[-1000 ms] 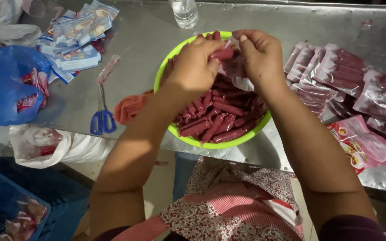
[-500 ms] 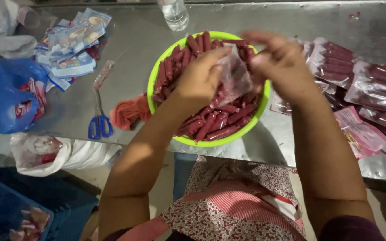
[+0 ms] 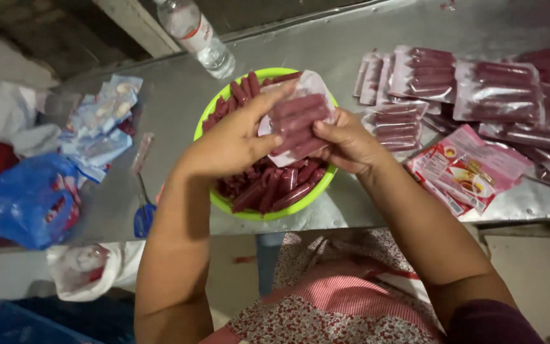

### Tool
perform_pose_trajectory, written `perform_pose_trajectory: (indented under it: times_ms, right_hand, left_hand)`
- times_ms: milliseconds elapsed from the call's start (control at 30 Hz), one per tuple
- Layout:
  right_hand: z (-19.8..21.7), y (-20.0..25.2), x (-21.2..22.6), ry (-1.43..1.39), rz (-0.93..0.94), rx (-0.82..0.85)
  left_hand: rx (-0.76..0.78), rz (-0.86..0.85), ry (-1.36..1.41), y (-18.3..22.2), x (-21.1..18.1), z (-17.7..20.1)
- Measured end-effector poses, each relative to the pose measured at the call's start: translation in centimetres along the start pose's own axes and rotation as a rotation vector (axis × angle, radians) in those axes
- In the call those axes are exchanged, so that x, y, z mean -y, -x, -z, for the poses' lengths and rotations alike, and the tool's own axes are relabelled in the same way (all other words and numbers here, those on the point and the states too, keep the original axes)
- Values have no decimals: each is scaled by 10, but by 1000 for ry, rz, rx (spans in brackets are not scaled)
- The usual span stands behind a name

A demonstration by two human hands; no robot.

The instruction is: The person picks up several red meat sticks from a bowl and places them into small plastic bags, occasionally arranging the bags on the metal table.

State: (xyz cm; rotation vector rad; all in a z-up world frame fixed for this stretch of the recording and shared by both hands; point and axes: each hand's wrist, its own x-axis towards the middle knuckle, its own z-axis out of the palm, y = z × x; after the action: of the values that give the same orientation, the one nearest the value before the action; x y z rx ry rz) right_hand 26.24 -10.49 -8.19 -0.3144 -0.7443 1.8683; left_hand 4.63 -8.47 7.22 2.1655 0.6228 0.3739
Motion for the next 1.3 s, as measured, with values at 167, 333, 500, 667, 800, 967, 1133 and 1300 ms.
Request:
perform_pose_trajectory:
  times_ms: [167,333,500,667,800,967,1133,1300]
  right_hand:
    - [-20,12,-5,82,128,-92]
    - [-16,32,-10,35,190,-190]
    - [-51,54,-3,-183,150,-262]
    - [-51,64,0,-258,213,-408]
    - [-17,71,0,-231,198,-564]
    - [-19,90,14,-181,316,-309]
    - [37,96,-13,-103,193,-422]
    - [46,105,-13,-203,257,-374]
  left_hand:
    - [-22,466,-48,-4,-25,-11]
    - [-105,250,209,1,33,-26]
    - [-149,37,-99,-20,34,-41]
    - [-218,29,-148,-33,41,-58]
    - [-306,205,205,-36,32,-74]
    - [-324,221,314,-37,37,-107]
    - [-396,266,28,-48,45,-123]
    - [-437,260,175,-54,26,-122]
